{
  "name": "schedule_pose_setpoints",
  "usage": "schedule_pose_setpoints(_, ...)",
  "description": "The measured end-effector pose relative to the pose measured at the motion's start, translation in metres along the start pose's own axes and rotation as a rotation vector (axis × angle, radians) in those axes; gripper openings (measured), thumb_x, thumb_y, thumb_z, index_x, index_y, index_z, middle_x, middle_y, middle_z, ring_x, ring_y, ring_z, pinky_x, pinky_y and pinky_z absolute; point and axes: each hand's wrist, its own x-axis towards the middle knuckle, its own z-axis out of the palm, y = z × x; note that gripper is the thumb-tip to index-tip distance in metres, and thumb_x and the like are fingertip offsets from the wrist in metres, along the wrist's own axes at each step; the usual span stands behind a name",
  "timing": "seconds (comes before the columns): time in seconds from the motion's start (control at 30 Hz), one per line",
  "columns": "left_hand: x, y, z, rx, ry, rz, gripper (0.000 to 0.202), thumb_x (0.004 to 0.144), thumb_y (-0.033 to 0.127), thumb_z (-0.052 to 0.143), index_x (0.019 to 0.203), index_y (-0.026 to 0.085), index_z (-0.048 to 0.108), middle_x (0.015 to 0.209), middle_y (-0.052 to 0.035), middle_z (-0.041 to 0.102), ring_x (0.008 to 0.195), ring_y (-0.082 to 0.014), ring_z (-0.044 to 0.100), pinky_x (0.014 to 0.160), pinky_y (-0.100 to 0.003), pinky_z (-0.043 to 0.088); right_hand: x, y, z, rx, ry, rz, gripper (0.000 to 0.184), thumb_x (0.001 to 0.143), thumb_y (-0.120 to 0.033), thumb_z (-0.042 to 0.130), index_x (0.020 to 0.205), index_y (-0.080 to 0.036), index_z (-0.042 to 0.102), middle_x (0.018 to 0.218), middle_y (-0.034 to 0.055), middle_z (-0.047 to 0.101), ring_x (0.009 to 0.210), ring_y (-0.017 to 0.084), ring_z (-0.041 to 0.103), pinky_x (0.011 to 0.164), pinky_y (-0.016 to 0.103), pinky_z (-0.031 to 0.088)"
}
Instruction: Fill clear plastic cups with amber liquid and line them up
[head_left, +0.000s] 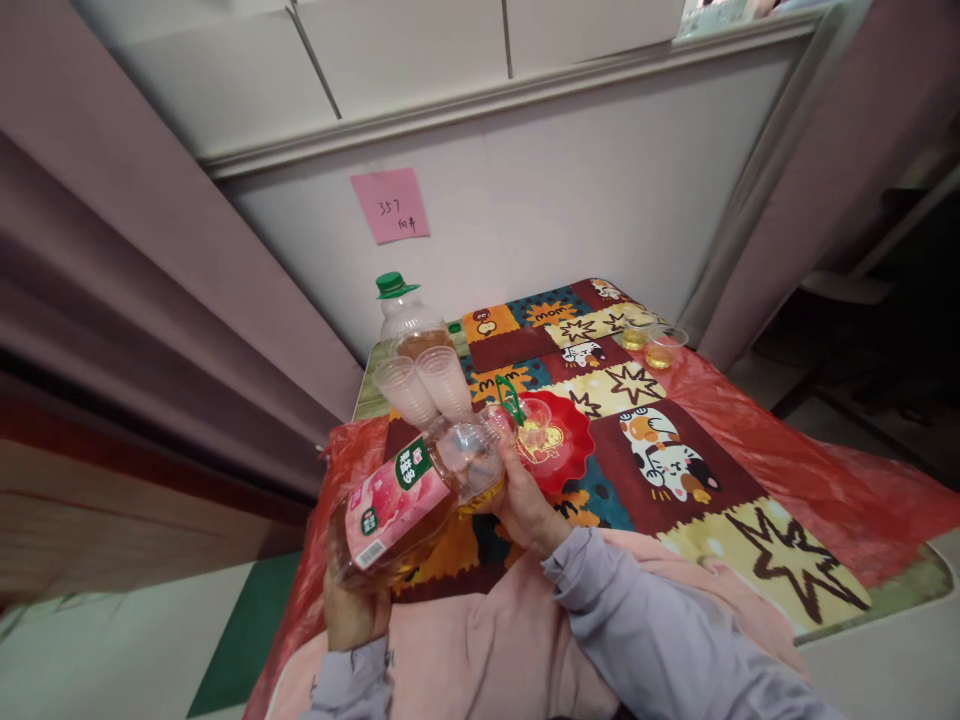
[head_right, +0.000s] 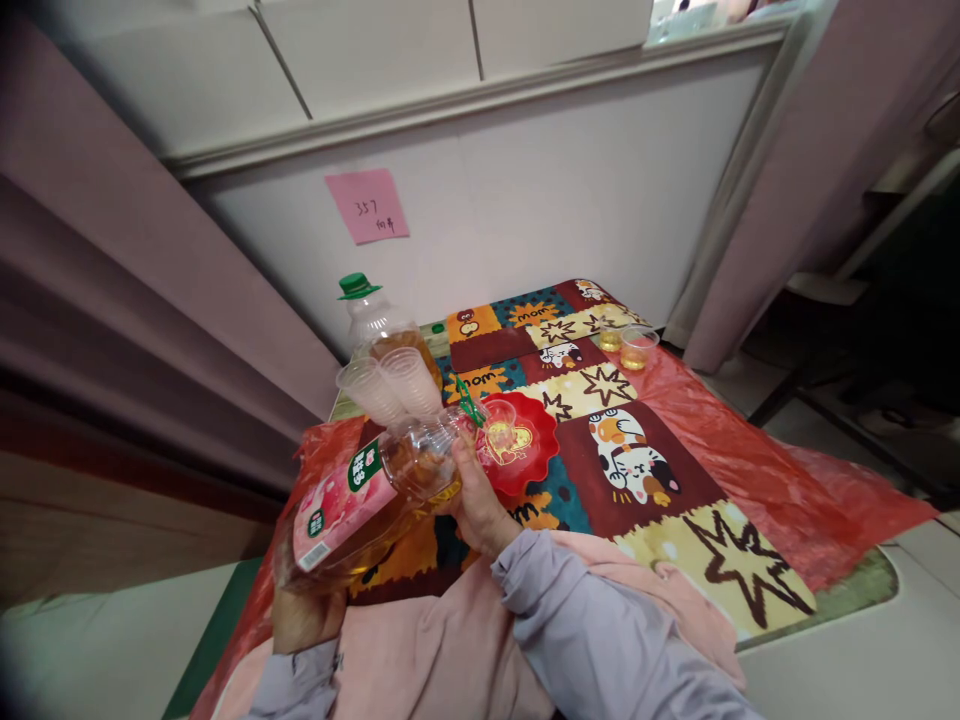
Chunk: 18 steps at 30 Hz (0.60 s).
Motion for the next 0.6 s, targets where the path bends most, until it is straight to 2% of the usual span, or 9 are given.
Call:
schedule_pose_setpoints(0.13, 0.0010, 0.0010, 0.0016, 0.005, 0.034, -0.023, 0.052, 0.088, 0.045, 0.082, 0.137, 0.028, 0.075, 0.147, -0.0060, 0.073, 0.129, -0.0266, 0.071, 0.105, -0.035, 0.062, -0.0007, -0.0020, 0.0003, -0.028, 0.019, 0.012, 0.079, 0.091, -0.086, 0.061, 0.146, -0.029, 0.064, 0.127, 0.0091, 0.082, 0.106, 0.029, 0.079, 0.072, 0.039, 0.065)
schedule_pose_setpoints(0.23, 0.0008, 0.0019, 0.0037, -0.002, 0.046, -0.017, 0.049, 0.091, 0.040, 0.080, 0.139, 0.029, 0.074, 0.149, -0.0039, 0.073, 0.126, -0.0240, 0.072, 0.103, -0.033, 0.062, -0.0002, -0.0015, -0.0003, -0.021, 0.022, 0.011, 0.080, 0.091, -0.087, 0.060, 0.143, -0.027, 0.066, 0.125, 0.0096, 0.082, 0.105, 0.030, 0.079, 0.074, 0.041, 0.066)
schedule_pose_setpoints(0.33, 0.0004, 0.0033, 0.0062, -0.010, 0.045, -0.026, 0.048, 0.093, 0.039, 0.077, 0.139, 0.029, 0.074, 0.147, -0.0041, 0.074, 0.127, -0.0257, 0.072, 0.105, -0.037, 0.062, 0.0010, 0.0002, -0.0009, -0.004, 0.036, 0.008, 0.082, 0.088, -0.088, 0.063, 0.142, -0.026, 0.066, 0.124, 0.0103, 0.083, 0.103, 0.030, 0.080, 0.075, 0.043, 0.066)
schedule_pose_setpoints(0.43, 0.0000, 0.0048, 0.0068, 0.002, 0.036, -0.033, 0.048, 0.095, 0.043, 0.075, 0.142, 0.029, 0.073, 0.150, -0.0048, 0.072, 0.136, -0.0287, 0.068, 0.111, -0.042, 0.059, 0.0014, 0.0006, -0.0007, 0.006, 0.044, 0.020, 0.079, 0.090, -0.087, 0.062, 0.139, -0.025, 0.068, 0.127, 0.0109, 0.082, 0.104, 0.030, 0.080, 0.073, 0.041, 0.066)
schedule_pose_setpoints(0.6, -0.0012, 0.0057, 0.0037, 0.033, -0.003, -0.002, 0.049, 0.094, 0.037, 0.076, 0.141, 0.029, 0.071, 0.156, -0.0046, 0.068, 0.147, -0.0314, 0.060, 0.117, -0.042, 0.055, 0.0009, -0.0003, -0.0003, 0.015, 0.040, 0.009, 0.077, 0.091, -0.086, 0.062, 0.140, -0.026, 0.068, 0.123, 0.0102, 0.083, 0.097, 0.027, 0.080, 0.068, 0.036, 0.064)
